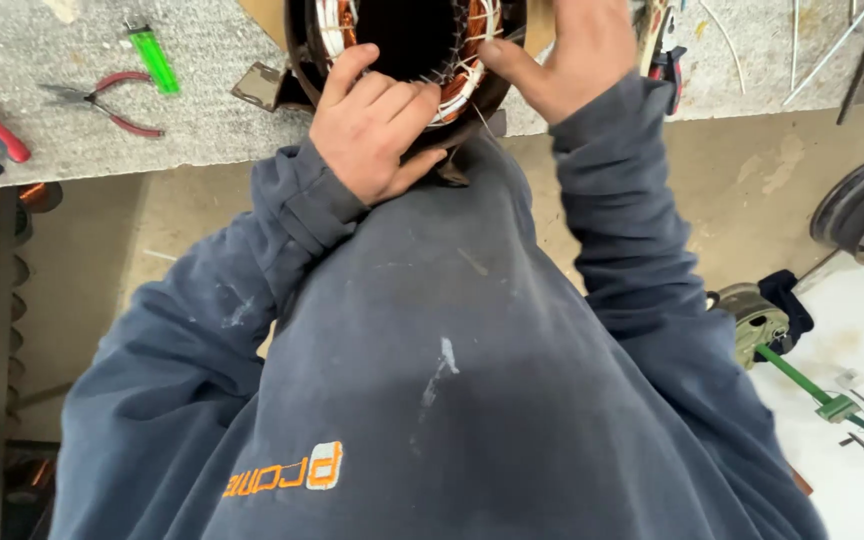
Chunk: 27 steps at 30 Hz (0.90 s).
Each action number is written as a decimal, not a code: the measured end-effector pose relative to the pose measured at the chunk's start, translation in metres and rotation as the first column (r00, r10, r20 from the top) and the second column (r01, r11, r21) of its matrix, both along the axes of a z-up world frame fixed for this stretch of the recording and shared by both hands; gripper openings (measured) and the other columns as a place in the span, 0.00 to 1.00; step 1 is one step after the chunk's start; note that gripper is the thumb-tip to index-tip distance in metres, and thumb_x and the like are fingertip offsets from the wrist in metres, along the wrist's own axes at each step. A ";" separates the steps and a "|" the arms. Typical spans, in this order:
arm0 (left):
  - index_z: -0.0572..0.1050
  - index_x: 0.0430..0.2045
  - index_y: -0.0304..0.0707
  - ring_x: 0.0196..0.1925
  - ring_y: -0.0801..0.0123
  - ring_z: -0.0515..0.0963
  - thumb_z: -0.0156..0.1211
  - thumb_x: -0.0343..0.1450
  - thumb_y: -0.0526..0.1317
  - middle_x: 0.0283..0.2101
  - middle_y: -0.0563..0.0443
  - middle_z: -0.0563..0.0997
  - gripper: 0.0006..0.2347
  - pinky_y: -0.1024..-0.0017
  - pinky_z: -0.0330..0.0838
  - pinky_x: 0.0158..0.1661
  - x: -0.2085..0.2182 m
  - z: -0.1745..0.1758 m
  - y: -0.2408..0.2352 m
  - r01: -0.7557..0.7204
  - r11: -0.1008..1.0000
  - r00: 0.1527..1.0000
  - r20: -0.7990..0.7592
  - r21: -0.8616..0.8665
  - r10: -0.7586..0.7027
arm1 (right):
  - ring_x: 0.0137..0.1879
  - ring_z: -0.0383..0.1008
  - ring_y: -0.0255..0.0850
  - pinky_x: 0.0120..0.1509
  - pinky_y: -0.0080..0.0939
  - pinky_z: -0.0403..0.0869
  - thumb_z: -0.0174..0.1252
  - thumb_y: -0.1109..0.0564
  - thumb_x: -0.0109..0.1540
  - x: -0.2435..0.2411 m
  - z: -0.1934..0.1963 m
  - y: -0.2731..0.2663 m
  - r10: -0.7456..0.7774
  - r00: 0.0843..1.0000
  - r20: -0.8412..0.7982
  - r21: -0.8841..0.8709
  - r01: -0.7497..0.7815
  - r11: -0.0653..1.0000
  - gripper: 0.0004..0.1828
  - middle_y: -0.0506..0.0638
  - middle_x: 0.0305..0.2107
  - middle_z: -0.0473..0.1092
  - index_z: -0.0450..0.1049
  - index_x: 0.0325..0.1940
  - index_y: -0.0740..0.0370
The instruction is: Manually winding and lacing wire coils onto an electric motor stator.
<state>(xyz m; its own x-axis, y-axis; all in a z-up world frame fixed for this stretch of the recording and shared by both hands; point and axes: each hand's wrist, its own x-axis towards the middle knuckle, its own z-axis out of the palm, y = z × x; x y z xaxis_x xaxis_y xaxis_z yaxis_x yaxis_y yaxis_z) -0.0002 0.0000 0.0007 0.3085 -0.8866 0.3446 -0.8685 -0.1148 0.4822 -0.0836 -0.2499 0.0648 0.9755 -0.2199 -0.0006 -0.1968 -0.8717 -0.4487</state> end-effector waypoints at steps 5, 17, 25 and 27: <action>0.74 0.53 0.32 0.52 0.60 0.75 0.71 0.71 0.48 0.50 0.49 0.77 0.22 0.55 0.56 0.71 0.000 0.000 -0.001 -0.005 1.000 1.000 -0.019 -0.012 0.005 | 0.40 0.73 0.52 0.48 0.47 0.71 0.61 0.42 0.69 -0.044 -0.005 -0.031 0.107 0.873 -0.476 0.257 0.022 0.966 0.22 0.62 0.35 0.72 0.77 0.41 0.66; 0.76 0.48 0.37 0.50 0.60 0.75 0.69 0.68 0.46 0.49 0.48 0.77 0.18 0.54 0.58 0.69 0.001 -0.010 -0.002 0.044 0.999 0.997 -0.067 0.002 -0.044 | 0.45 0.69 0.40 0.53 0.37 0.68 0.45 0.39 0.79 0.017 -0.028 0.040 0.229 0.961 0.158 0.912 -0.231 0.339 0.26 0.54 0.39 0.69 0.69 0.44 0.64; 0.73 0.55 0.26 0.52 0.57 0.74 0.69 0.71 0.46 0.52 0.45 0.76 0.24 0.54 0.58 0.68 -0.007 0.000 0.002 -0.007 1.000 1.000 0.017 -0.030 0.008 | 0.29 0.57 0.30 0.36 0.31 0.57 0.51 0.42 0.78 -0.008 0.000 0.036 0.003 0.999 -0.053 0.990 0.052 0.130 0.26 0.48 0.28 0.67 0.66 0.37 0.66; 0.71 0.58 0.24 0.52 0.57 0.74 0.69 0.71 0.46 0.52 0.44 0.76 0.26 0.54 0.58 0.68 -0.008 -0.002 0.002 -0.019 0.998 1.000 0.014 -0.057 0.020 | 0.31 0.61 0.30 0.37 0.32 0.60 0.51 0.40 0.78 -0.010 0.014 0.039 0.020 0.997 -0.078 0.958 0.069 0.280 0.29 0.49 0.28 0.71 0.73 0.38 0.68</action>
<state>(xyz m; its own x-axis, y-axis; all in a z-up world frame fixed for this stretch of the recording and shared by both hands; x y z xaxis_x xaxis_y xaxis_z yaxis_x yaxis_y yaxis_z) -0.0086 0.0022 -0.0011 0.3200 -0.8592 0.3991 -0.8732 -0.1041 0.4761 -0.0938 -0.2106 0.0789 0.9572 -0.0418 -0.2866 -0.2746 0.1831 -0.9440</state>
